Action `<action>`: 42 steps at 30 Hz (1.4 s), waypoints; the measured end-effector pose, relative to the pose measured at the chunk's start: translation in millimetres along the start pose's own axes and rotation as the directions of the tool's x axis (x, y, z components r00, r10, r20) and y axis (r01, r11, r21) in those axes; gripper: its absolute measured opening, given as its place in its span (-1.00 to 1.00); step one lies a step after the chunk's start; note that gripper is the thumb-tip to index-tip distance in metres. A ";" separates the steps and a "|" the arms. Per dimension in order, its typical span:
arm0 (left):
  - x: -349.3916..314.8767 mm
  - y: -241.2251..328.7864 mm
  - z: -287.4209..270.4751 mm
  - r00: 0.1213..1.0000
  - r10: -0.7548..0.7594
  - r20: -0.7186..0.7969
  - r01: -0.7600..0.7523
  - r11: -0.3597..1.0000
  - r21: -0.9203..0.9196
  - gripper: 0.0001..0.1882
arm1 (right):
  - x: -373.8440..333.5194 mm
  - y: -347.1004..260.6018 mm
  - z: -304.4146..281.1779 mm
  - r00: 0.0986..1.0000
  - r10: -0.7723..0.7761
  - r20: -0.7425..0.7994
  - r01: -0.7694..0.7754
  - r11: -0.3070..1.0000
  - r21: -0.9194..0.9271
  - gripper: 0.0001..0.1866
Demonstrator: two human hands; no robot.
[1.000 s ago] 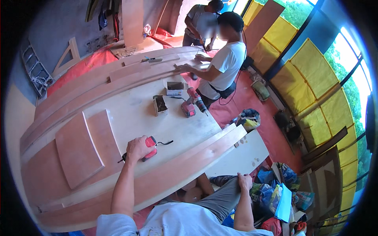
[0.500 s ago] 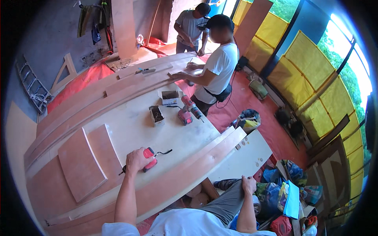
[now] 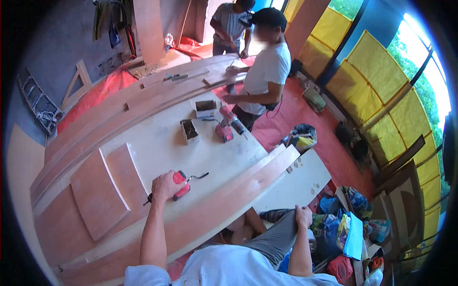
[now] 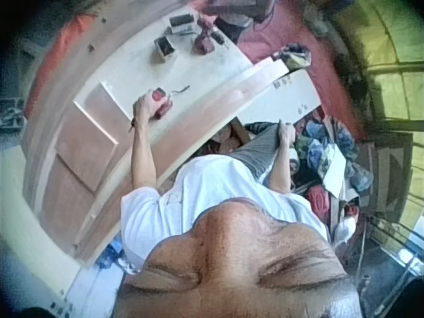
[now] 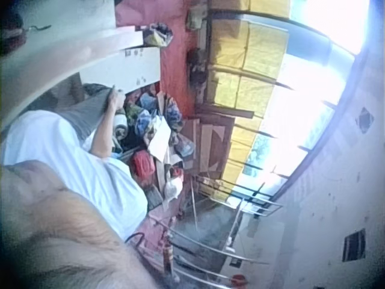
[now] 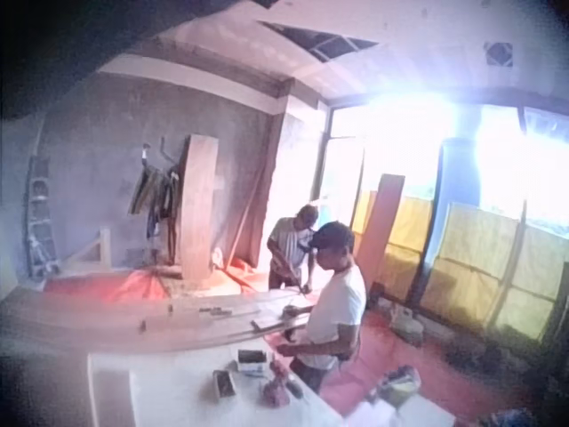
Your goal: The person works with other individuals to assemble and align wooden planks on a work table, moving a small wood block into place and using a pencil to mark a board.
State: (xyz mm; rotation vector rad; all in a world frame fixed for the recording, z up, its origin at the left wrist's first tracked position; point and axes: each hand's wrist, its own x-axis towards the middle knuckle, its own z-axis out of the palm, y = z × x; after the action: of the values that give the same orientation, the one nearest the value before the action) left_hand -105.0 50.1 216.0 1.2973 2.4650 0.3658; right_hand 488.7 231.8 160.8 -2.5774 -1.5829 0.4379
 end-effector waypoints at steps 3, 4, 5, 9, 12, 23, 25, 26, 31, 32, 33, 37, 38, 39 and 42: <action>-0.5 -0.3 -1.0 1.000 -0.001 0.012 0.001 1.000 -0.025 -0.32 | -0.1 -0.6 0.7 1.000 0.012 -0.006 -0.012 1.000 0.002 -0.33; -0.7 0.0 -1.2 1.000 0.001 0.013 -0.001 1.000 -0.008 -0.31 | -0.9 -1.0 0.5 1.000 0.010 -0.010 -0.010 1.000 -0.004 -0.32; -0.8 -0.5 -2.0 1.000 -0.007 0.025 0.007 1.000 -0.007 -0.31 | -2.0 -2.1 0.5 1.000 0.008 -0.002 -0.008 1.000 -0.006 -0.32; 0.2 -0.3 -1.9 0.999 -0.013 0.041 0.013 1.000 0.001 -0.31 | -5.9 -5.5 -1.9 1.000 0.013 -0.009 -0.013 1.000 -0.003 -0.32; 1.0 -1.1 -0.2 0.999 -0.021 0.041 0.021 1.000 0.003 -0.31 | -5.7 -6.3 -2.3 1.000 0.002 -0.007 -0.002 1.000 0.007 -0.32; 3.7 -3.6 2.2 0.998 -0.022 0.053 0.021 1.000 0.019 -0.32 | -0.8 -4.9 5.0 1.000 0.000 -0.028 0.000 1.000 -0.002 -0.31; 3.8 -2.4 0.7 0.997 -0.049 0.063 0.048 0.999 0.024 -0.27 | -2.2 -7.1 2.7 1.000 0.002 -0.010 -0.002 1.000 -0.001 -0.31; 3.9 -1.9 -0.1 0.997 -0.048 0.059 0.047 0.999 0.025 -0.27 | -2.9 -8.5 1.5 1.000 0.004 0.001 -0.004 1.000 -0.002 -0.32; 3.1 -1.5 -1.0 0.996 -0.051 0.079 0.049 0.999 0.023 -0.23 | -6.5 -14.4 -4.3 0.999 0.023 0.028 -0.023 1.000 0.011 -0.32; 2.7 -1.8 -0.5 0.995 -0.047 0.083 0.046 0.999 0.021 -0.23 | -7.3 -15.3 -4.8 1.000 0.019 0.020 -0.020 0.999 0.026 -0.32; 2.0 -2.2 0.1 0.997 -0.034 0.064 0.034 0.999 0.008 -0.27 | -8.2 -16.2 -5.2 0.999 0.027 0.031 -0.028 0.999 0.017 -0.32; 1.9 -3.6 0.9 0.999 -0.003 0.050 0.004 1.000 -0.020 -0.30 | -10.0 -18.2 -4.1 1.000 0.018 0.007 -0.018 1.000 -0.005 -0.31; 2.2 -3.9 1.0 0.999 -0.010 0.048 0.011 1.000 -0.018 -0.30 | -9.7 -18.5 -3.2 1.000 0.027 -0.005 -0.027 1.000 -0.005 -0.29; 2.8 -4.0 1.2 0.998 -0.017 0.058 0.017 1.000 0.003 -0.30 | -8.9 -18.5 -2.3 1.000 0.016 0.013 -0.016 1.000 -0.011 -0.29; 4.0 -5.5 2.8 0.997 -0.026 0.077 0.024 0.999 0.030 -0.30 | -5.9 -16.6 0.5 1.000 0.000 -0.002 0.000 1.000 -0.016 -0.33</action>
State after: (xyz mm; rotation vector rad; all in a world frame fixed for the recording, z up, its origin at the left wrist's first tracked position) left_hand -110.1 50.6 210.7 1.2661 2.4285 0.2691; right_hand 471.9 234.2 165.2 -2.5884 -1.5918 0.4241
